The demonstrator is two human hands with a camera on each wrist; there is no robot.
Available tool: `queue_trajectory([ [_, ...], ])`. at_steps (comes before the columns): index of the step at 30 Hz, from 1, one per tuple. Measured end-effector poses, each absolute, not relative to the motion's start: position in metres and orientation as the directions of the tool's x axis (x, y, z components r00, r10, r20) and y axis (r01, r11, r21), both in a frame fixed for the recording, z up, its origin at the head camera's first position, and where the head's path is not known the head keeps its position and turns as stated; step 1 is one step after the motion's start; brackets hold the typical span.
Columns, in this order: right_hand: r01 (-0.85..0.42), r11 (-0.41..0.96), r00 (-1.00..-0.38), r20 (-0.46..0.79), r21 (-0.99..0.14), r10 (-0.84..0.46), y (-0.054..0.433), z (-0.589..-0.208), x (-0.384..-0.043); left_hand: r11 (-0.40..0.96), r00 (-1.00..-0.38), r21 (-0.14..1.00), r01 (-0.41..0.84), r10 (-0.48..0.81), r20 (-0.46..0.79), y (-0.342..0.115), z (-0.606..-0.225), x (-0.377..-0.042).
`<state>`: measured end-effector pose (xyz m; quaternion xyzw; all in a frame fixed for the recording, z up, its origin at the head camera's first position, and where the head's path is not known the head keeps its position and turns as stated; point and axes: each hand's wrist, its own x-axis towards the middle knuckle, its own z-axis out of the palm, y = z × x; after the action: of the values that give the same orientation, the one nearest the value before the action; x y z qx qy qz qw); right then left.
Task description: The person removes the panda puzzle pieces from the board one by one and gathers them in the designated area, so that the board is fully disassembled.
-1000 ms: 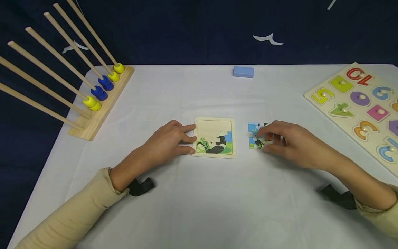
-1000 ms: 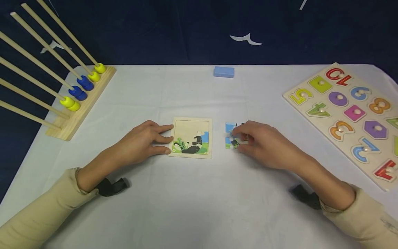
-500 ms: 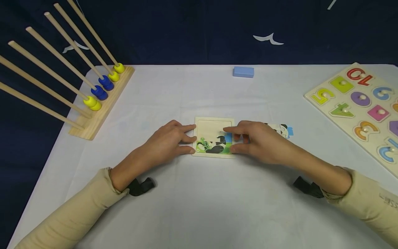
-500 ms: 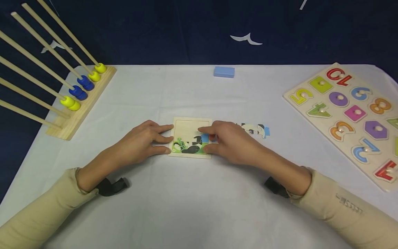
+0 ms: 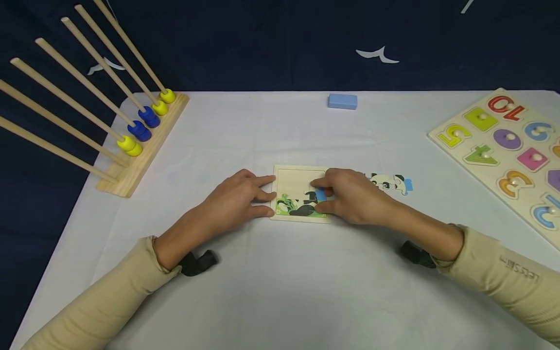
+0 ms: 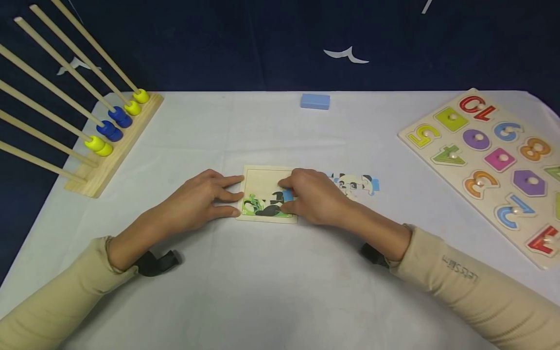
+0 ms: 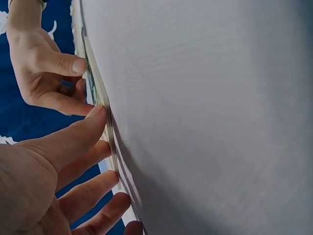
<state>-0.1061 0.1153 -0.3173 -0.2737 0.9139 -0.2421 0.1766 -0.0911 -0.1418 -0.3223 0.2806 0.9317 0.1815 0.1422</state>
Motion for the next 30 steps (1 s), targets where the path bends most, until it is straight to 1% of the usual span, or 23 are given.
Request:
queue_trajectory([
  [9,-0.404,0.745,-0.803,-0.185,-0.53,-0.567,0.1132,-0.318,-0.1051,0.777,-0.8,0.416,0.472,0.576,-0.169,-0.1416,-0.3226,-0.0912],
  [15,-0.412,0.75,-0.823,-0.142,-0.518,-0.55,0.1125,-0.3202,-0.1051,0.776,-0.796,0.412,0.478,0.581,-0.168,-0.1425,-0.3228,-0.0914],
  [30,-0.443,0.75,-0.816,-0.126,-0.49,-0.565,0.1131,-0.3213,-0.1032,0.769,-0.789,0.407,0.493,0.592,-0.162,-0.1424,-0.3228,-0.0922],
])
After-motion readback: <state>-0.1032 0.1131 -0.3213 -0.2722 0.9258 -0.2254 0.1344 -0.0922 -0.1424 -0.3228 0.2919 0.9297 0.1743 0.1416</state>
